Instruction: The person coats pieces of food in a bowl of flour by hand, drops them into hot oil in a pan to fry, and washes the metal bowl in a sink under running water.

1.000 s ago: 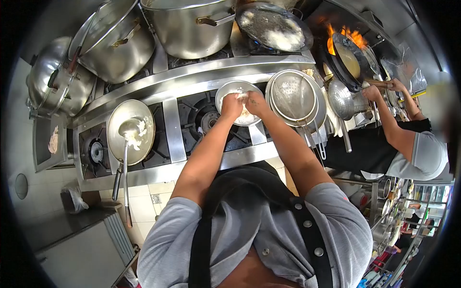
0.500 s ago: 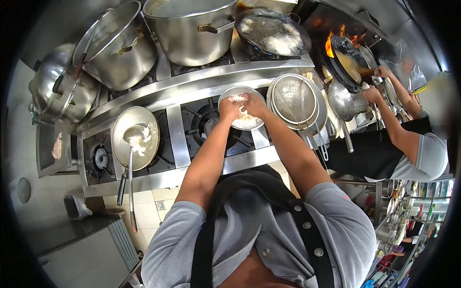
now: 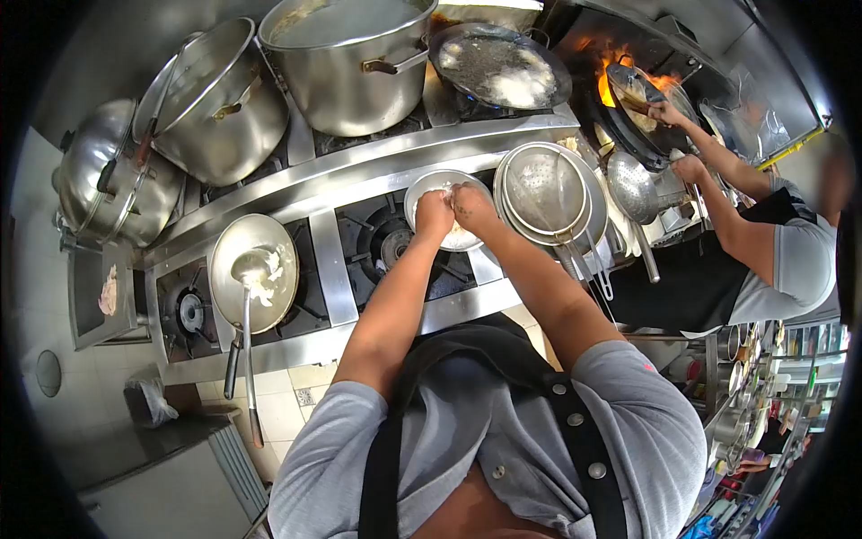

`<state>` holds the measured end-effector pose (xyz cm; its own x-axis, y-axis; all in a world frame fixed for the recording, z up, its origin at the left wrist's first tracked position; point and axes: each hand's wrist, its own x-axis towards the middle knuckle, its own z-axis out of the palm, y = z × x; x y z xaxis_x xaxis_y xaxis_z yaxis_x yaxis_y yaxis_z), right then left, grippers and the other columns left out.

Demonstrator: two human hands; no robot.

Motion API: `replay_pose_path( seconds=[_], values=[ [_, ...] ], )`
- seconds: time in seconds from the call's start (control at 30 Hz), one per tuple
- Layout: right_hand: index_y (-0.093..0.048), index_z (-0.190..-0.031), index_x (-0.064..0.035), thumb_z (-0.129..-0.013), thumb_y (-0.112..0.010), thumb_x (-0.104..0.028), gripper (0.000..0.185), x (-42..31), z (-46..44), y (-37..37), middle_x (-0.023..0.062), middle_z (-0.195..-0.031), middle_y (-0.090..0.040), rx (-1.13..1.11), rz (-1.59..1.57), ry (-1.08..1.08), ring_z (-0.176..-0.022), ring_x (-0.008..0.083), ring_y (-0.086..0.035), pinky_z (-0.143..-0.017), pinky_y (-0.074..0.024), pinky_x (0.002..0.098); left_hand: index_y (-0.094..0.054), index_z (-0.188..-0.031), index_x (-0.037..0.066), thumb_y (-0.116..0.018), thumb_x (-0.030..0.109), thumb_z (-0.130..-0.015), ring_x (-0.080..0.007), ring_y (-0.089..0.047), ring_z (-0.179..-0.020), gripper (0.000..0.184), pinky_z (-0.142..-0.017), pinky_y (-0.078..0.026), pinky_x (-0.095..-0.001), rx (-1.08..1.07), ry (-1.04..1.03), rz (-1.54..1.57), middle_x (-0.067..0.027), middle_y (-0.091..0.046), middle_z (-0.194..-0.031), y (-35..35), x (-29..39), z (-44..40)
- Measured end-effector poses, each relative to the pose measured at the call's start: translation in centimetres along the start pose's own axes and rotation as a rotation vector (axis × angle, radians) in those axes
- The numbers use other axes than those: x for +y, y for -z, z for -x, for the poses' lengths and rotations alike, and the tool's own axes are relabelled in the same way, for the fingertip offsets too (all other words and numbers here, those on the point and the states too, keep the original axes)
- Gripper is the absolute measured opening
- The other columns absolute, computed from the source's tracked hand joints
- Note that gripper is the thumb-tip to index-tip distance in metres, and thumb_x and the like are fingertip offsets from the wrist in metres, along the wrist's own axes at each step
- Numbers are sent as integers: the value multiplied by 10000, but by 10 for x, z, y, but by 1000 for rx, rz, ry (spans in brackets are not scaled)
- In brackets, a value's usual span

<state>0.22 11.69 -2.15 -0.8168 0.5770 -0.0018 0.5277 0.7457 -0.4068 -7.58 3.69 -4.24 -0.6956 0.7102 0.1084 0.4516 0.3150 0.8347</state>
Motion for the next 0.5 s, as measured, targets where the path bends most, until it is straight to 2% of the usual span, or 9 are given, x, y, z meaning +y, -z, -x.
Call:
replay_pose_path(
  seconds=[0.03, 0.17, 0.2, 0.3, 0.33, 0.43, 0.47, 0.5],
  values=[
    [-571, -917, 32, -828, -486, -144, 215, -1, -1, -2, 270, -953, -561, 3, -37, -30, -947, 407, -532, -835, -417, 449, -638, -774, -17, -550, 110, -767, -410, -585, -784, 154, -709, -463, -446, 58, -14, -3, -262, -597, -802, -1, 1, 2],
    [-595, -867, 32, -814, -510, -139, 198, 32, -13, -24, 250, -879, -597, 139, -87, -146, -868, 395, -573, -768, -451, 457, -643, -806, -9, -534, 98, -778, -406, -585, -783, 156, -712, -457, -459, 64, -95, -22, -255, -596, -794, -5, 1, 6],
    [-601, -843, 31, -827, -480, -139, 209, 47, -22, -33, 252, -861, -604, 101, -64, -35, -837, 396, -583, -738, -461, 453, -639, -843, -14, -525, 88, -778, -402, -589, -781, 167, -705, -461, -447, -38, -71, -4, -248, -601, -789, -5, -2, 3],
    [-602, -833, 26, -853, -443, -159, 245, 56, -30, -34, 260, -858, -600, 288, -122, -145, -839, 397, -582, -728, -461, 443, -630, -847, -37, -529, 84, -791, -360, -613, -777, 168, -679, -472, -390, 14, -9, 45, -240, -614, -790, 4, -2, -1],
    [-599, -721, 1, -748, -506, -115, 151, 61, -29, -34, 217, -801, -606, 340, -112, -58, -784, 392, -576, -719, -460, 438, -614, -893, -54, -537, 85, -792, -345, -626, -770, 189, -683, -476, -380, 10, 22, 84, -225, -629, -821, -3, -13, -7],
    [-604, -761, 3, -784, -482, -128, 181, 59, -32, -22, 216, -800, -609, 327, -255, -129, -782, 389, -580, -732, -463, 428, -616, -890, -47, -530, 61, -763, -380, -607, -755, 188, -705, -473, -405, 30, 168, 327, -251, -611, -814, -7, -23, -11],
    [-597, -806, 30, -818, -464, -147, 222, 57, -27, -17, 231, -786, -603, 282, -288, -54, -755, 375, -585, -699, -472, 417, -581, -947, -61, -512, 56, -799, -317, -631, -695, 201, -641, -501, -369, 147, -25, 101, -224, -628, -841, -8, -26, -9],
    [-589, -849, 29, -852, -455, -187, 255, 51, -23, -11, 198, -769, -605, 179, -368, -81, -712, 324, -584, -647, -469, 383, -562, -967, -53, -487, 60, -822, -268, -625, -676, 199, -603, -496, -339, 72, 126, 295, -196, -623, -821, -5, -22, -10]
  ],
)
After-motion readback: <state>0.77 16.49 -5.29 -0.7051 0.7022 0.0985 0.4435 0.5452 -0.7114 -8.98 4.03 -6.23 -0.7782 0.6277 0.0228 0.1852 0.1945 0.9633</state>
